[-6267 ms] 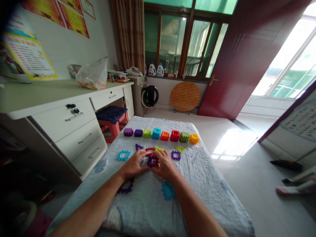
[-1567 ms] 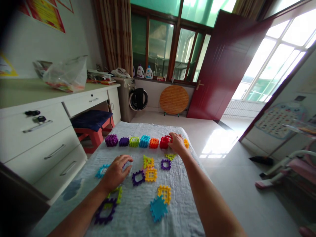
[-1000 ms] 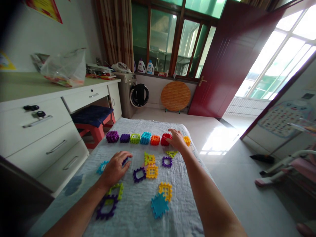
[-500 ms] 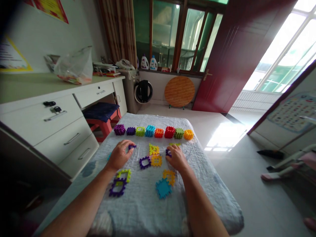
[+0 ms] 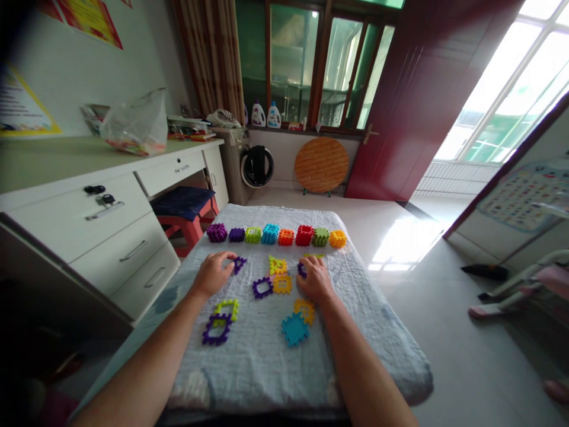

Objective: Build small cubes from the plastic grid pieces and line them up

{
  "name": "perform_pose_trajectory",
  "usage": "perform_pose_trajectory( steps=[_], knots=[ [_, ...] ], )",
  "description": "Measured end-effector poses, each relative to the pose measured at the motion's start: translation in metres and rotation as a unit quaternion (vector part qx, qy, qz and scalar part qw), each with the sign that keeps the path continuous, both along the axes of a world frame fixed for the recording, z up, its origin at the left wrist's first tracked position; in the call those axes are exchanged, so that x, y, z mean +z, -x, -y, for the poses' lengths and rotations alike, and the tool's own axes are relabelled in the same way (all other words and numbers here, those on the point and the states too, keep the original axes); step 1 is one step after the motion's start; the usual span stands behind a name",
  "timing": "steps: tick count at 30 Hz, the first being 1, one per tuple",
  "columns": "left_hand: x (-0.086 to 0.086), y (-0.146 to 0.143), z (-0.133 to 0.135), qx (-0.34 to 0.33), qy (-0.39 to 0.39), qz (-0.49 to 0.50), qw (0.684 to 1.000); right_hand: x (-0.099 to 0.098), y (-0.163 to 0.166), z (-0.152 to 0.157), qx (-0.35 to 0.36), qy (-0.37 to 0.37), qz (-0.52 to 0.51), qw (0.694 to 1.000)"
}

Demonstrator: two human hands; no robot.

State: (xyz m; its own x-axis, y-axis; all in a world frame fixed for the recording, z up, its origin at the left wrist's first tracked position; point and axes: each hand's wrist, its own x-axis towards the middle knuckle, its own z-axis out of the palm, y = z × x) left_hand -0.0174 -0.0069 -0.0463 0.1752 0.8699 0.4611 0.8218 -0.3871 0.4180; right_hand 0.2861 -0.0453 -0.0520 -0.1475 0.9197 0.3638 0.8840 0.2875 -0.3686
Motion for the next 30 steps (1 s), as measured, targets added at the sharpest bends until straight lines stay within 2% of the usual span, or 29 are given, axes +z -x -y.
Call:
perform_pose_trajectory(
  steps=[6, 10, 15, 17, 22, 30],
  knots=[
    [0.010, -0.020, 0.015, -0.149, 0.017, 0.017, 0.988, 0.001, 0.002, 0.000, 0.006, -0.020, -0.059, 0.998],
    [0.015, -0.028, 0.024, -0.199, 0.054, 0.009, 0.978, 0.000, 0.005, 0.000, -0.016, -0.025, -0.170, 0.985],
    [0.015, -0.033, 0.029, -0.242, 0.097, -0.002, 0.965, -0.002, 0.004, -0.002, -0.025, 0.004, -0.304, 0.952],
    [0.015, -0.035, 0.031, -0.258, 0.107, -0.009, 0.960, -0.003, 0.002, -0.003, -0.034, 0.005, -0.280, 0.959],
    [0.017, -0.042, 0.035, -0.255, 0.114, -0.022, 0.960, -0.009, 0.000, -0.004, -0.069, -0.033, -0.122, 0.990],
    [0.018, -0.045, 0.038, -0.234, 0.107, 0.012, 0.966, -0.008, 0.001, -0.001, -0.083, 0.020, -0.002, 0.996]
  ],
)
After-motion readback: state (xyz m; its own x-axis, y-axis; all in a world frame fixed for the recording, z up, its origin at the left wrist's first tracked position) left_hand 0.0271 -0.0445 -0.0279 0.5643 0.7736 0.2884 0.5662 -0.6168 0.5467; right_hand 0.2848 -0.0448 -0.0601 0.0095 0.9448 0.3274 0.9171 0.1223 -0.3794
